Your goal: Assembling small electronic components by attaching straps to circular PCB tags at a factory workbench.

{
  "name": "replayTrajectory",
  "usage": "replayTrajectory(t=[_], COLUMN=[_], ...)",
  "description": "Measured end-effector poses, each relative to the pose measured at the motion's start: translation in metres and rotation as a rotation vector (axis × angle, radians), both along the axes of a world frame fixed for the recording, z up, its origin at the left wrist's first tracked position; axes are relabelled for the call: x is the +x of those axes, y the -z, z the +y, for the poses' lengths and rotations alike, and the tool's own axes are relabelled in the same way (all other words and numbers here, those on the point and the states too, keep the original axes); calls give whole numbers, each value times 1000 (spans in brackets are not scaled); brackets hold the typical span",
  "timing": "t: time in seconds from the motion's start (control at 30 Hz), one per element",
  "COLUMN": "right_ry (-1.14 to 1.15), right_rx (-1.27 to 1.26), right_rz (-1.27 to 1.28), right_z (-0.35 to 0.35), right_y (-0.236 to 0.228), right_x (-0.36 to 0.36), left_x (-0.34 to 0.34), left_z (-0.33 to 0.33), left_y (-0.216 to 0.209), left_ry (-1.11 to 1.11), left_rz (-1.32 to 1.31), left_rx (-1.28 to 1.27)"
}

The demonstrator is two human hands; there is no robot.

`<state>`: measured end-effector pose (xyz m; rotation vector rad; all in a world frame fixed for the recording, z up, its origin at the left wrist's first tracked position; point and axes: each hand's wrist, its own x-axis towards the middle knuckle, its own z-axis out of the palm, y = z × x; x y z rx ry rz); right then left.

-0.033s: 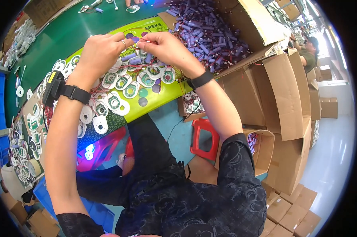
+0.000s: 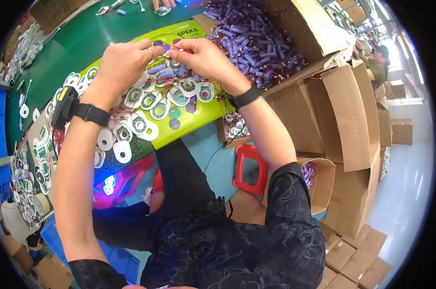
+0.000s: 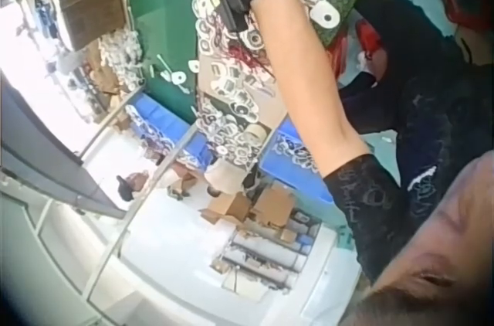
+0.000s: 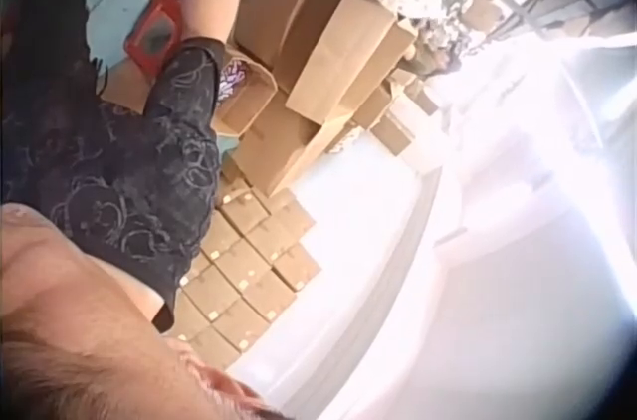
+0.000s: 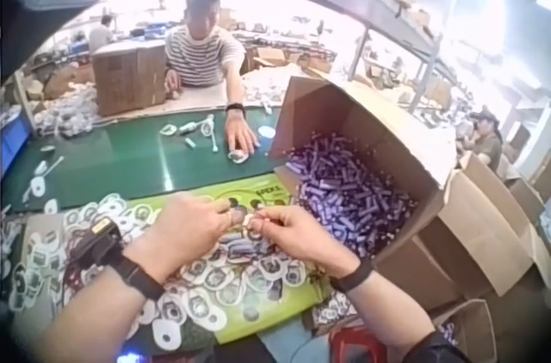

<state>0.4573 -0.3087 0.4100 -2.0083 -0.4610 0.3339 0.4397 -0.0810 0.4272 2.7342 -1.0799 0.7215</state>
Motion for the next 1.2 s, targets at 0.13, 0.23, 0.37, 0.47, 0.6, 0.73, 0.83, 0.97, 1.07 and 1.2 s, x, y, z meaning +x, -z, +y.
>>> replayTrajectory(t=[0.13, 0.23, 0.37, 0.47, 0.6, 0.73, 0.83, 0.97, 1.07, 1.2], right_ry=[84, 101, 144, 240, 205, 242, 233, 145, 169, 226], right_rx=[87, 127, 237, 253, 334, 342, 349, 265, 211, -7], right_rz=[-105, -145, -69, 55, 139, 145, 167, 130, 144, -59], right_z=[2, 2, 7, 4, 0, 3, 2, 1, 1, 6], right_y=[3, 3, -8, -8, -13, -13, -10, -4, -1, 0], right_x=[-1, -5, -14, -7, -14, -16, -14, -12, -9, -7], left_x=[-1, 0, 2, 1, -5, -8, -8, -6, -10, -14], left_z=[3, 3, -2, -2, -2, -8, -11, -13, -21, -19], left_y=[8, 9, 13, 10, 4, 9, 12, 17, 9, -4], left_ry=[-27, 11, -212, -153, -195, -220, -218, -131, -40, 11], left_rz=[191, 389, 486, 548, 645, 699, 696, 713, 839, 777], left_rx=[-220, -328, -431, -696, -758, -788, -792, -914, -917, -806])
